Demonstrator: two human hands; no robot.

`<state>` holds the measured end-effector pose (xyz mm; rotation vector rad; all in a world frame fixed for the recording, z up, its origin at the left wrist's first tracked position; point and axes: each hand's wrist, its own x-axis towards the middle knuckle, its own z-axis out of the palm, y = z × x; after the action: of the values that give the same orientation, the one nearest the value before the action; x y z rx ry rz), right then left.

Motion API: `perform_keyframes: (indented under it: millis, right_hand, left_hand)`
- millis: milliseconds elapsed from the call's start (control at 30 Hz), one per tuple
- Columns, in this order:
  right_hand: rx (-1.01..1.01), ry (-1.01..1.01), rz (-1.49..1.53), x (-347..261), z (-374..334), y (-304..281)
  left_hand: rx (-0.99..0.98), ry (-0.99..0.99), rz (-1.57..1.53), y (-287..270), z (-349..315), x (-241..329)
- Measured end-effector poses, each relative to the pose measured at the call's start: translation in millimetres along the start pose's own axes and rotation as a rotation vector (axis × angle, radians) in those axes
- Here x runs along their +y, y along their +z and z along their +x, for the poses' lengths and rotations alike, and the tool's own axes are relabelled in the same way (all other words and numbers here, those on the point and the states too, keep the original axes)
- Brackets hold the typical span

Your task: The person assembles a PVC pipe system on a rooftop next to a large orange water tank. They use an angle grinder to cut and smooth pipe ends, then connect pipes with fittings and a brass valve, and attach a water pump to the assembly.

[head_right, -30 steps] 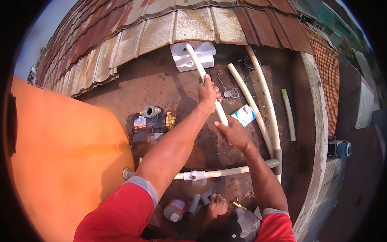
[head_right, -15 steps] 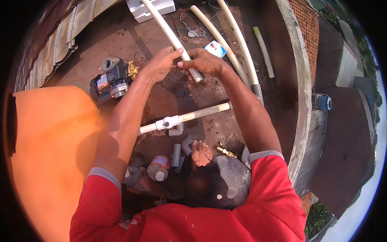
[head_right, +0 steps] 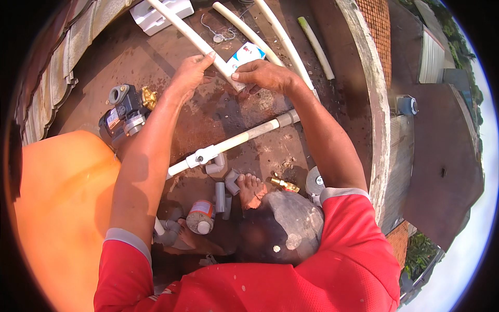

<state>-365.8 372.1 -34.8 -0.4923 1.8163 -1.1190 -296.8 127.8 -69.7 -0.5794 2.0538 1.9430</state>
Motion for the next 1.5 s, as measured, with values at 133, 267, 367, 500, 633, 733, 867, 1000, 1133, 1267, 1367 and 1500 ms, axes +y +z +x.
perform_keyframes:
  millis: [133,267,367,500,633,733,867,1000,1133,1267,1367,1500]
  right_hand:
    - [0.025,-0.033,-0.037,14.2,-21.4,16.6]
    - [0.344,-0.055,-0.566,20.3,-32.4,54.7]
    - [0.418,-0.120,-0.663,17.1,-43.5,65.2]
    - [0.474,-0.173,-0.863,35.7,-47.9,46.6]
    - [0.485,-0.211,-0.803,50.4,-63.1,30.6]
    - [0.428,-0.028,-0.959,53.7,-67.9,25.8]
    - [0.474,0.062,-0.938,53.1,-73.0,8.3]
    - [0.519,0.120,-1.064,46.4,-87.6,5.6]
    - [0.590,0.096,-1.032,26.2,-103.4,-3.9]
    - [0.792,-0.103,-0.774,-9.5,-107.3,-6.5]
    - [0.812,-0.130,-0.608,8.3,-102.7,-1.1]
    - [0.615,-0.004,-1.141,12.8,-107.8,26.7]
  left_hand:
    - [0.022,0.024,0.018,3.3,3.0,-2.9]
    - [0.059,0.050,0.050,3.4,1.7,-5.2]
    - [0.057,0.037,0.110,1.6,-0.8,-4.1]
    - [0.059,-0.009,0.161,5.7,-0.8,-3.0]
    - [0.072,-0.037,0.169,3.4,-5.4,1.4]
    - [0.062,-0.049,0.218,0.9,-14.9,9.9]
    - [0.054,-0.032,0.240,-10.8,-19.1,10.6]
    - [0.103,-0.040,0.270,-22.1,-22.9,9.0]
    - [0.167,-0.063,0.282,-29.4,-36.5,21.2]
    - [0.222,-0.140,0.309,-57.9,-42.8,14.4]
    - [0.310,-0.180,0.239,-45.2,-60.2,5.5]
    - [0.369,-0.192,0.265,-54.1,-80.6,24.8]
